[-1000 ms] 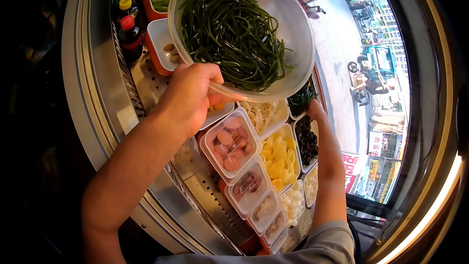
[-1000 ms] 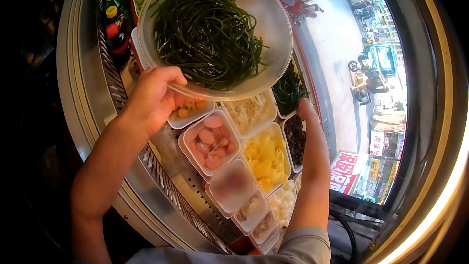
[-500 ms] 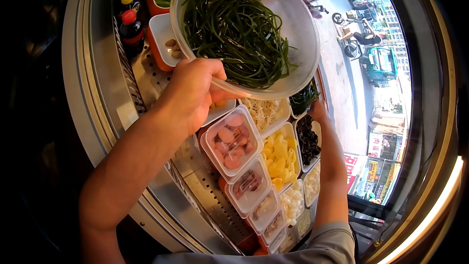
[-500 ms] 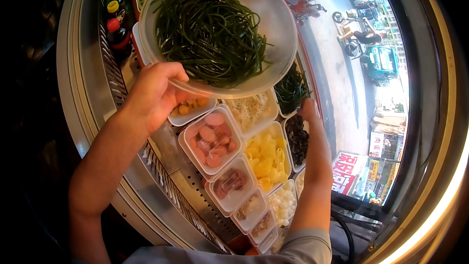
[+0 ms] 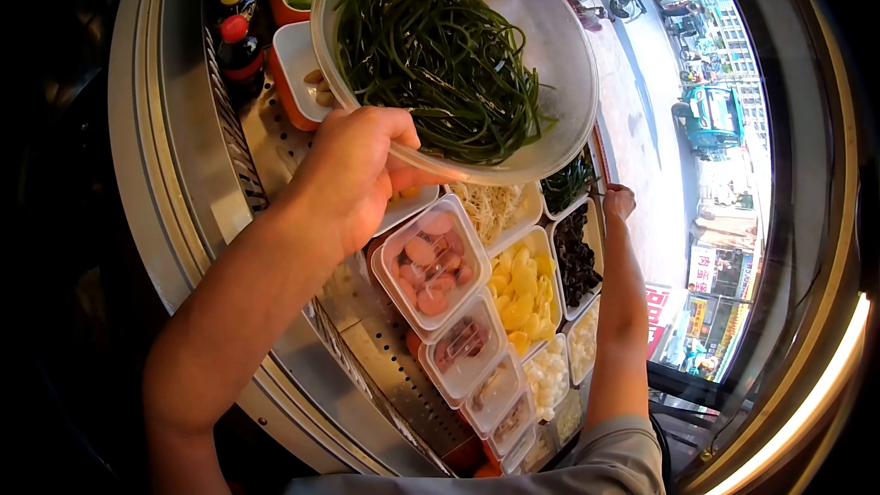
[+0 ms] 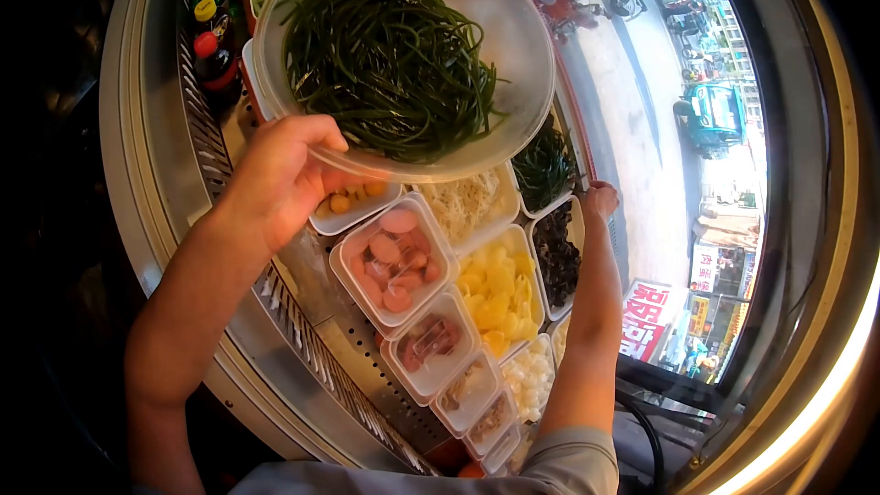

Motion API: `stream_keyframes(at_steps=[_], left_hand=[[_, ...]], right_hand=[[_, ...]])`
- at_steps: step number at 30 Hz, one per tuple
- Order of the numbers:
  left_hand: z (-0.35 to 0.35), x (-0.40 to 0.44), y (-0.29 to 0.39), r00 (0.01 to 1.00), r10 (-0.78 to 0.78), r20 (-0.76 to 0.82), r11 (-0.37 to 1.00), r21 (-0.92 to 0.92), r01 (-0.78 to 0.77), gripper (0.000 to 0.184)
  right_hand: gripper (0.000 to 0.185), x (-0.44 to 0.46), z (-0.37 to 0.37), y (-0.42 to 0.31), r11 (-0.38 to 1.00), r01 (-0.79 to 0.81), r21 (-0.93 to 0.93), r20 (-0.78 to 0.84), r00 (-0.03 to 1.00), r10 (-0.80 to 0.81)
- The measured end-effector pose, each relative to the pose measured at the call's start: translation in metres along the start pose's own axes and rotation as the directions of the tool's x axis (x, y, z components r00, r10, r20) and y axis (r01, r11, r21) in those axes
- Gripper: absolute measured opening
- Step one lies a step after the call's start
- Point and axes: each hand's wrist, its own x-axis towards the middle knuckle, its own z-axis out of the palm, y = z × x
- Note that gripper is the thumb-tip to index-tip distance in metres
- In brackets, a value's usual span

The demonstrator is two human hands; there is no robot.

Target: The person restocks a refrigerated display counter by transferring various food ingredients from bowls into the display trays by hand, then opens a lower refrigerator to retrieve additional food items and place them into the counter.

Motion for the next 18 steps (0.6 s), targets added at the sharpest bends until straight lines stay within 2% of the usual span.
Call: stream_keyframes(at_steps=[1, 3, 4, 5, 7, 9, 10, 11, 12, 13, 15, 17, 18], left_hand=[[-0.005, 0.005, -0.002, 1.000, -0.007, -0.014, 1.000, 0.000, 0.007, 0.007], [-0.010, 0.008, -0.005, 1.000, -0.015, -0.027, 1.000, -0.001, 0.015, 0.008], [-0.012, 0.008, -0.005, 1.000, -0.014, -0.011, 1.000, -0.001, 0.014, 0.008], [-0.012, 0.008, -0.006, 1.000, -0.012, 0.005, 1.000, -0.001, 0.012, 0.008], [-0.012, 0.006, -0.004, 1.000, -0.006, 0.005, 1.000, 0.017, 0.006, 0.008], [-0.010, 0.006, -0.004, 1.000, -0.006, 0.007, 0.999, 0.033, 0.006, 0.007], [-0.007, 0.006, -0.005, 1.000, -0.001, -0.018, 1.000, 0.012, 0.001, 0.006], [-0.006, 0.006, -0.006, 0.999, 0.001, -0.042, 1.000, -0.006, -0.002, 0.008], [-0.007, 0.007, -0.006, 0.999, 0.002, -0.042, 1.000, -0.006, -0.002, 0.008], [-0.008, 0.007, -0.007, 0.999, -0.010, -0.033, 1.000, -0.005, 0.010, 0.005], [-0.010, 0.006, -0.004, 0.999, -0.011, -0.030, 1.000, -0.006, 0.011, 0.005], [-0.008, 0.005, -0.004, 0.999, -0.028, -0.032, 0.998, -0.051, 0.026, 0.004], [-0.005, 0.004, -0.002, 0.999, -0.022, -0.034, 0.998, -0.053, 0.020, 0.004]], right_hand=[[0.027, 0.011, 0.017, 0.017, 1.000, 0.002, 0.002, 0.001, 1.000, -0.002], [0.024, 0.010, 0.022, 0.018, 0.928, -0.290, 0.234, 0.132, 0.955, 0.266], [0.026, 0.009, 0.024, 0.019, 0.858, -0.361, 0.365, 0.313, 0.916, 0.251], [0.026, 0.008, 0.030, 0.014, 0.859, -0.358, 0.365, 0.312, 0.917, 0.249], [0.034, 0.013, 0.052, 0.000, 0.661, -0.468, 0.587, 0.451, 0.867, 0.213], [0.030, 0.016, 0.065, -0.013, 0.648, -0.493, 0.581, 0.462, 0.855, 0.237], [0.029, 0.012, 0.068, -0.013, 0.906, -0.263, 0.330, 0.253, 0.950, 0.183], [0.030, -0.002, 0.062, -0.023, 0.999, -0.039, -0.021, 0.075, 0.996, 0.040], [0.038, -0.013, 0.061, -0.025, 0.991, 0.100, -0.084, 0.002, 0.995, -0.100], [0.038, -0.023, 0.056, -0.024, 0.992, 0.099, -0.084, 0.002, 0.995, -0.099], [0.035, -0.030, 0.053, -0.023, 0.899, 0.436, 0.047, -0.016, 0.900, -0.435], [0.034, -0.023, 0.044, -0.018, 0.918, 0.391, 0.061, 0.037, 0.918, -0.394], [0.035, -0.012, 0.044, -0.015, 0.965, 0.218, 0.145, 0.016, 0.975, -0.222]])
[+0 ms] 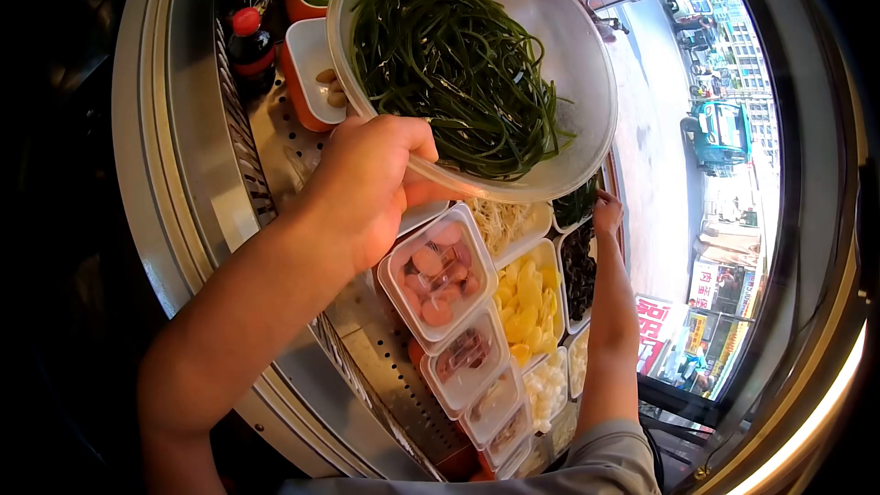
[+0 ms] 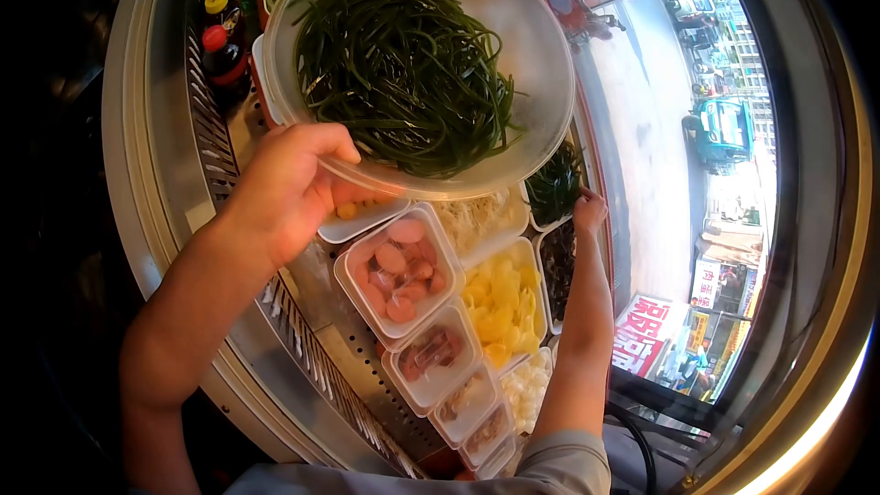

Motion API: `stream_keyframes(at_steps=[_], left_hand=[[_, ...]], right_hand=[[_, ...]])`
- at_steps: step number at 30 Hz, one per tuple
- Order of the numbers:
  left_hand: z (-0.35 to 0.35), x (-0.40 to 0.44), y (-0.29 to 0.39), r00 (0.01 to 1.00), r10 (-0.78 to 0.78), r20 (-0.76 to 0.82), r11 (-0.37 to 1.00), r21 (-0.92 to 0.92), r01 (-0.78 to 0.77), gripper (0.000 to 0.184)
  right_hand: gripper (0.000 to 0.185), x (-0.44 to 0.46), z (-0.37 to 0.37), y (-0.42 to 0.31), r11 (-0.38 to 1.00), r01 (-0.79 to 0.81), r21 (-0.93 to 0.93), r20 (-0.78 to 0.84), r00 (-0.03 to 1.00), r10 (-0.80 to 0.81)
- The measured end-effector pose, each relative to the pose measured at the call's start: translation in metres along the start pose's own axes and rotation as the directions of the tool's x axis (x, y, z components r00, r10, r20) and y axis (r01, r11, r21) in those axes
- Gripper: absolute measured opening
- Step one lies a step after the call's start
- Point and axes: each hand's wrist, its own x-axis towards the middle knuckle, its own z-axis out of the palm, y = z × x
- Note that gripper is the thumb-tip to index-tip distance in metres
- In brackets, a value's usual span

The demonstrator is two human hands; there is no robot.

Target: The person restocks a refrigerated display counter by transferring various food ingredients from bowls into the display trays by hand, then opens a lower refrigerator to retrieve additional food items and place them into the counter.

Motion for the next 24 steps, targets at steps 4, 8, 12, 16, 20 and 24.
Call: stream_keyframes(at_steps=[4, 8, 12, 16, 20, 24], left_hand=[[0.004, -0.002, -0.001, 1.000, 0.020, -0.002, 1.000, 0.017, -0.020, 0.002], [-0.006, 0.005, -0.001, 0.999, 0.025, 0.042, 1.000, 0.012, -0.025, 0.008], [-0.005, 0.004, -0.003, 1.000, 0.020, -0.009, 1.000, -0.014, -0.020, 0.011], [-0.005, 0.004, -0.001, 1.000, 0.010, 0.022, 1.000, -0.011, -0.009, 0.011], [-0.005, 0.004, -0.001, 1.000, -0.014, 0.003, 1.000, -0.022, 0.014, 0.010], [0.000, 0.003, -0.002, 1.000, -0.016, -0.006, 0.999, -0.038, 0.016, 0.007]], right_hand=[[0.032, 0.055, 0.040, 0.045, 0.909, -0.196, 0.368, 0.127, 0.979, 0.160], [0.032, 0.056, 0.040, -0.006, 0.982, 0.099, 0.159, 0.067, 0.992, -0.111], [0.034, 0.045, 0.010, -0.028, 0.989, -0.020, -0.144, 0.215, 0.975, 0.051], [0.032, 0.045, 0.011, -0.050, 0.988, 0.147, 0.038, 0.115, 0.982, -0.151], [0.030, 0.035, 0.006, -0.054, 0.997, 0.077, -0.019, -0.050, 0.996, -0.078], [0.037, -0.018, -0.044, -0.069, 0.956, 0.245, 0.162, 0.178, 0.945, -0.273]])
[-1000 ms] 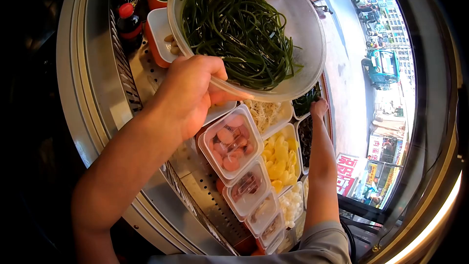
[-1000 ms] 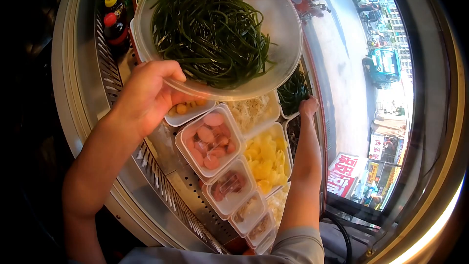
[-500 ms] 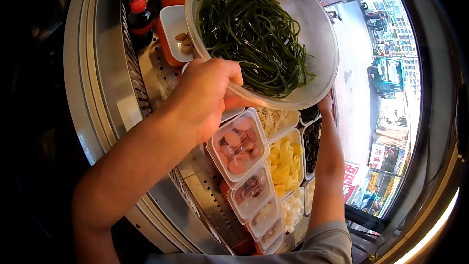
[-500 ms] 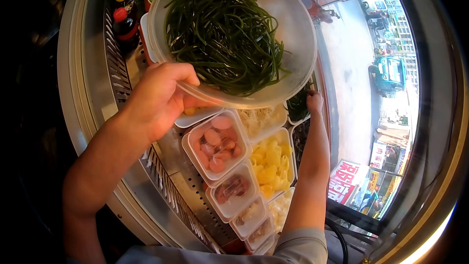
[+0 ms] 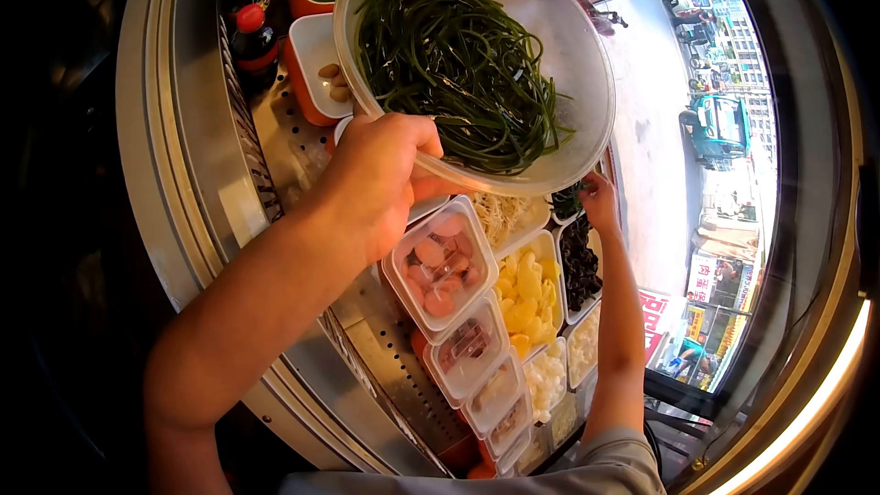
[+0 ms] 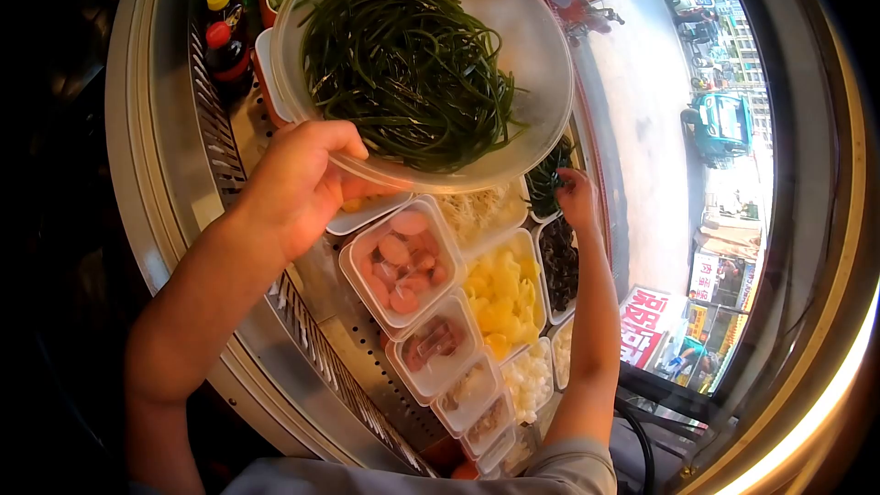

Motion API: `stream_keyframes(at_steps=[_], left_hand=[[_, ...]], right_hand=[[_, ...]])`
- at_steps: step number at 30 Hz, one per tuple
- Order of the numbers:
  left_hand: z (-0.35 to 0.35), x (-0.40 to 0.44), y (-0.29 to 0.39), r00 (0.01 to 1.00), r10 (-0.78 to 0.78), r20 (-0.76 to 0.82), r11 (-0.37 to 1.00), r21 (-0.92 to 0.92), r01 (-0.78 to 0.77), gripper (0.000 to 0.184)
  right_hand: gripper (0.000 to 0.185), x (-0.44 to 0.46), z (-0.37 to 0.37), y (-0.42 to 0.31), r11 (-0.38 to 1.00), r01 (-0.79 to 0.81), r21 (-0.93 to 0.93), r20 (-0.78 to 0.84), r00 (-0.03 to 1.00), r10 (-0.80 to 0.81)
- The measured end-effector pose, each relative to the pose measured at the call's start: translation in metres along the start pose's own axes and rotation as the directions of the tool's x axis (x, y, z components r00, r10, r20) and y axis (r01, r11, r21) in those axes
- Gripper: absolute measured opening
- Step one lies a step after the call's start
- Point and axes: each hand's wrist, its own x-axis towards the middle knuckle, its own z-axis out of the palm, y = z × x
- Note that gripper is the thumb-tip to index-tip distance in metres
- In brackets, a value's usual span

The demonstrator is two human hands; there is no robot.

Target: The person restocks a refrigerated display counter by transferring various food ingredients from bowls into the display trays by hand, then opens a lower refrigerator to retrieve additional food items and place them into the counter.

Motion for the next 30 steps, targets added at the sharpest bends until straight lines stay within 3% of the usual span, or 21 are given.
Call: stream_keyframes(at_steps=[2, 3, 5, 6, 7, 9, 11, 13, 14, 15, 17, 18, 19, 21, 23, 25, 27, 28, 29, 30], left_hand=[[0.007, -0.005, 0.004, 0.999, 0.029, -0.022, 0.999, 0.024, -0.029, 0.005], [0.007, -0.005, 0.004, 0.999, 0.026, -0.019, 0.999, 0.026, -0.025, 0.005], [0.003, -0.001, 0.005, 0.999, -0.028, -0.014, 0.999, 0.030, 0.029, 0.002], [0.000, 0.000, 0.005, 1.000, -0.028, -0.011, 0.999, 0.038, 0.028, 0.002], [-0.002, 0.001, 0.004, 1.000, -0.018, 0.021, 0.999, 0.041, 0.018, 0.002], [-0.004, 0.000, 0.002, 0.999, -0.014, 0.051, 0.999, 0.045, 0.011, 0.002], [-0.001, -0.002, 0.003, 1.000, 0.004, 0.026, 0.998, 0.069, -0.005, 0.003], [-0.003, 0.001, 0.001, 1.000, -0.017, 0.017, 0.999, 0.048, 0.016, 0.003], [-0.004, 0.003, 0.000, 0.999, -0.039, 0.006, 0.999, 0.027, 0.039, 0.004], [-0.005, 0.004, 0.000, 0.999, -0.040, 0.008, 0.999, 0.027, 0.040, 0.004], [-0.005, 0.003, 0.001, 0.995, -0.073, 0.068, 0.997, 0.002, 0.073, 0.009], [-0.003, 0.002, 0.001, 0.995, -0.067, 0.069, 0.998, 0.006, 0.067, 0.009], [-0.001, 0.001, 0.001, 0.997, -0.070, 0.019, 0.997, 0.026, 0.069, 0.013], [-0.001, 0.002, 0.000, 0.996, -0.039, -0.078, 0.996, 0.083, 0.046, 0.022], [0.004, 0.001, -0.001, 0.993, -0.004, -0.122, 0.999, 0.035, 0.008, 0.022], [0.005, -0.001, 0.002, 0.991, -0.031, -0.133, 0.996, 0.076, 0.041, 0.021], [0.003, 0.001, 0.003, 0.987, -0.059, -0.149, 0.990, 0.115, 0.076, 0.020], [0.001, 0.005, 0.000, 0.992, -0.028, -0.126, 0.992, 0.122, 0.044, 0.019], [-0.002, 0.009, -0.004, 0.995, -0.001, -0.099, 0.992, 0.127, 0.014, 0.019], [-0.005, 0.012, -0.006, 0.997, -0.009, -0.082, 0.989, 0.148, 0.021, 0.020]], right_hand=[[0.052, -0.023, -0.005, -0.029, 0.988, 0.108, 0.107, 0.226, 0.965, -0.131], [0.046, -0.027, 0.004, -0.028, 0.990, 0.053, 0.132, 0.256, 0.963, -0.086], [0.034, -0.017, 0.029, -0.011, 0.984, 0.170, 0.062, 0.201, 0.963, -0.179], [0.024, -0.012, 0.030, -0.013, 0.983, 0.173, -0.062, 0.200, 0.967, -0.158], [0.024, -0.007, 0.033, -0.015, 0.984, 0.170, -0.060, 0.197, 0.968, -0.155], [0.024, -0.001, 0.048, -0.003, 0.954, -0.298, 0.023, 0.106, 0.950, 0.294], [0.028, -0.002, 0.050, 0.003, 0.942, -0.334, 0.043, 0.077, 0.941, 0.330], [0.025, -0.006, 0.032, -0.011, 0.836, -0.449, 0.314, 0.101, 0.892, 0.441], [0.030, -0.008, 0.022, -0.008, 0.851, -0.491, 0.189, 0.066, 0.871, 0.488], [0.030, -0.012, 0.021, -0.008, 0.850, -0.492, 0.188, 0.065, 0.870, 0.489], [0.038, -0.022, 0.018, -0.005, 0.865, -0.459, -0.201, 0.044, 0.878, 0.476], [0.036, -0.026, 0.021, -0.007, 0.808, -0.583, 0.078, 0.196, 0.804, 0.561], [0.036, -0.029, 0.019, -0.010, 0.815, -0.572, 0.091, 0.201, 0.812, 0.548], [0.033, -0.029, 0.025, -0.005, 0.886, -0.355, -0.297, -0.096, 0.935, 0.342], [0.032, -0.033, -0.010, -0.049, 0.912, -0.227, -0.342, -0.208, 0.965, 0.162], [0.028, -0.041, -0.078, -0.163, 0.994, -0.102, 0.028, -0.409, 0.907, 0.104], [0.036, -0.047, -0.122, -0.247, 0.954, -0.003, 0.299, -0.354, 0.928, 0.113], [0.050, -0.041, -0.129, -0.275, 0.936, -0.019, 0.352, -0.162, 0.984, 0.080], [0.064, -0.028, -0.131, -0.296, 0.917, -0.045, 0.396, 0.032, 0.999, 0.035], [0.081, -0.011, -0.120, -0.304, 0.968, -0.004, 0.251, 0.002, 1.000, 0.004]])
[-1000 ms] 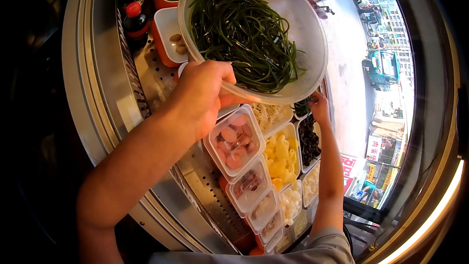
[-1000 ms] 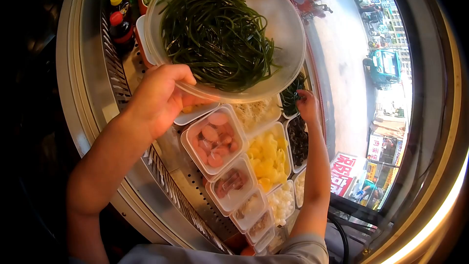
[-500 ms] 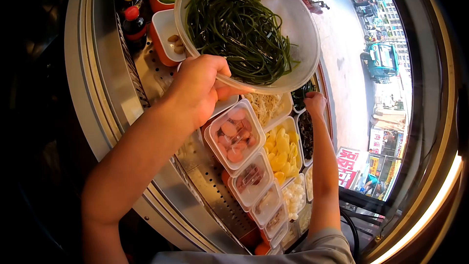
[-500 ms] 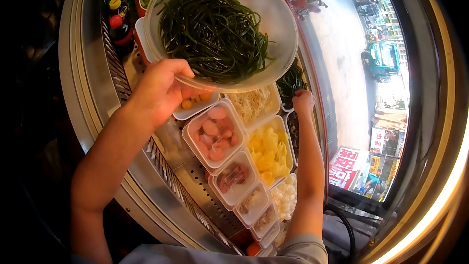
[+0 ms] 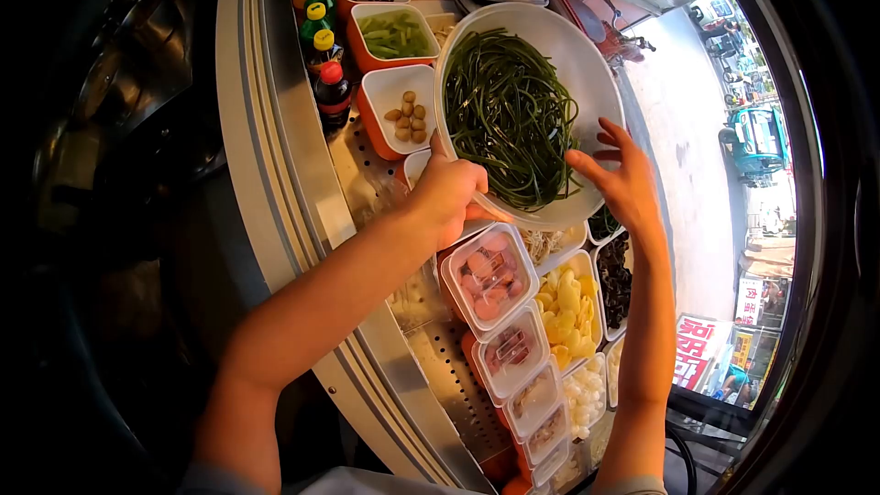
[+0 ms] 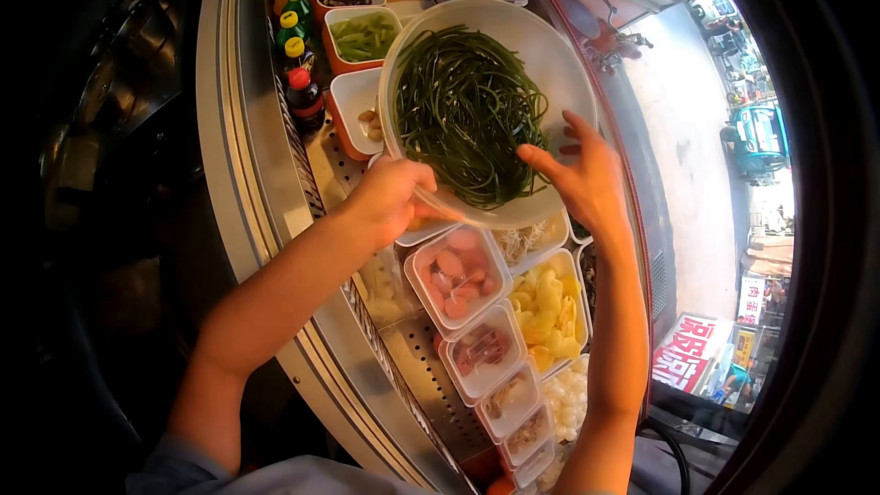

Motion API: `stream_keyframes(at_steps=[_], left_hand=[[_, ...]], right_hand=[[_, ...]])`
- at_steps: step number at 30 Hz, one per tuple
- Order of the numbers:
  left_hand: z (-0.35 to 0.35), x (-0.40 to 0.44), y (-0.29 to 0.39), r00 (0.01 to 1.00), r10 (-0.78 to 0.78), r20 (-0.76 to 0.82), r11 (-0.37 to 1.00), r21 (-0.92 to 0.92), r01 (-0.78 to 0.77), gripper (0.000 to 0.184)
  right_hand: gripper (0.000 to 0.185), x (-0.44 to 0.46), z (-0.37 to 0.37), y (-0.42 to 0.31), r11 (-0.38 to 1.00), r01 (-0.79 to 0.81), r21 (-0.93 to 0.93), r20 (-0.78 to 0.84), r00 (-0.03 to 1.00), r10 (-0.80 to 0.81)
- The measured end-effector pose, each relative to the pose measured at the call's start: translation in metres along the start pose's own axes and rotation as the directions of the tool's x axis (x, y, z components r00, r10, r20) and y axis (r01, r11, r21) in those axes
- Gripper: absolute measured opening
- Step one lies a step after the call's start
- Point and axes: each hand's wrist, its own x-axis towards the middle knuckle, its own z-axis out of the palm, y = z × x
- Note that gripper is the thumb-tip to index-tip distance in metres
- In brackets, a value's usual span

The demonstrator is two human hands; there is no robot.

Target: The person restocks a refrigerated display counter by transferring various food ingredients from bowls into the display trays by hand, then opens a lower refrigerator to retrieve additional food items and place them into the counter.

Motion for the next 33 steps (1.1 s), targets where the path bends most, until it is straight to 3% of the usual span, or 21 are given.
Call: stream_keyframes(at_steps=[1, 4, 5, 7, 9, 11, 13, 15, 19, 21, 23, 25, 27, 29, 31, 33], left_hand=[[-0.002, 0.003, -0.003, 1.000, -0.005, 0.018, 1.000, 0.022, 0.004, 0.021], [0.004, -0.004, -0.009, 0.996, -0.033, 0.083, 0.990, 0.142, 0.021, 0.027], [0.006, -0.007, -0.010, 0.994, -0.044, 0.097, 0.985, 0.171, 0.027, 0.029], [0.006, -0.007, -0.015, 0.997, -0.028, 0.068, 0.981, 0.194, 0.014, 0.038], [0.005, -0.004, -0.018, 0.998, -0.057, 0.029, 0.974, 0.220, 0.050, 0.047], [0.004, -0.004, -0.019, 0.996, -0.051, 0.076, 0.979, 0.199, 0.035, 0.052], [0.010, -0.011, -0.017, 0.997, -0.002, 0.081, 0.976, 0.216, -0.015, 0.051], [0.007, -0.003, -0.023, 0.995, -0.062, 0.082, 0.962, 0.272, 0.037, 0.047], [0.006, -0.001, -0.033, 0.988, -0.132, 0.078, 0.972, 0.206, 0.114, 0.040], [0.004, 0.002, -0.033, 0.973, -0.231, 0.006, 0.966, 0.125, 0.228, 0.037], [0.001, 0.005, -0.033, 0.968, -0.249, 0.009, 0.961, 0.127, 0.246, 0.041], [0.002, 0.005, -0.035, 0.964, -0.265, 0.017, 0.957, 0.130, 0.261, 0.044], [0.010, -0.006, -0.031, 0.998, -0.057, -0.026, 0.964, 0.258, 0.062, 0.052], [0.010, -0.009, -0.029, 0.997, -0.076, 0.008, 0.968, 0.240, 0.071, 0.055], [0.010, -0.008, -0.026, 0.995, -0.090, 0.044, 0.971, 0.226, 0.077, 0.058], [0.006, -0.005, -0.025, 0.983, -0.177, 0.043, 0.970, 0.175, 0.167, 0.054]], right_hand=[[0.098, 0.021, 0.016, 0.002, 0.987, 0.039, -0.155, -0.022, 0.999, -0.043], [0.118, 0.080, 0.051, 0.013, 0.983, -0.136, 0.124, 0.032, 0.991, 0.133], [0.113, 0.089, 0.062, 0.010, 0.979, -0.037, 0.202, 0.091, 0.996, 0.019], [0.096, 0.080, 0.078, -0.012, 0.996, 0.063, -0.070, 0.093, 0.994, -0.056], [0.083, 0.062, 0.089, -0.020, 0.991, 0.127, -0.029, 0.098, 0.987, -0.124], [0.056, 0.048, 0.080, -0.017, 0.993, 0.099, 0.060, 0.206, 0.972, -0.109], [0.045, 0.035, 0.049, -0.028, 0.998, 0.054, 0.021, 0.128, 0.990, -0.056], [0.036, 0.036, 0.024, -0.020, 0.998, 0.050, 0.042, 0.077, 0.996, -0.054], [0.035, 0.028, -0.015, -0.023, 0.997, -0.065, 0.039, -0.009, 0.998, 0.065], [0.037, 0.020, -0.030, -0.035, 0.999, -0.008, 0.051, -0.090, 0.996, 0.013], [0.037, 0.015, -0.047, -0.048, 0.987, -0.042, 0.157, -0.044, 0.998, 0.049], [0.038, 0.012, -0.055, -0.054, 0.990, -0.026, 0.135, -0.059, 0.998, 0.035], [0.037, 0.015, -0.035, -0.045, 0.998, 0.018, 0.053, -0.020, 1.000, -0.017], [0.040, 0.029, 0.014, 0.003, 0.989, 0.050, -0.137, 0.083, 0.996, -0.039], [0.046, 0.030, 0.031, 0.020, 0.991, -0.011, -0.131, 0.229, 0.973, 0.041], [0.044, 0.030, 0.016, 0.015, 0.995, -0.015, -0.101, 0.105, 0.994, 0.026]])
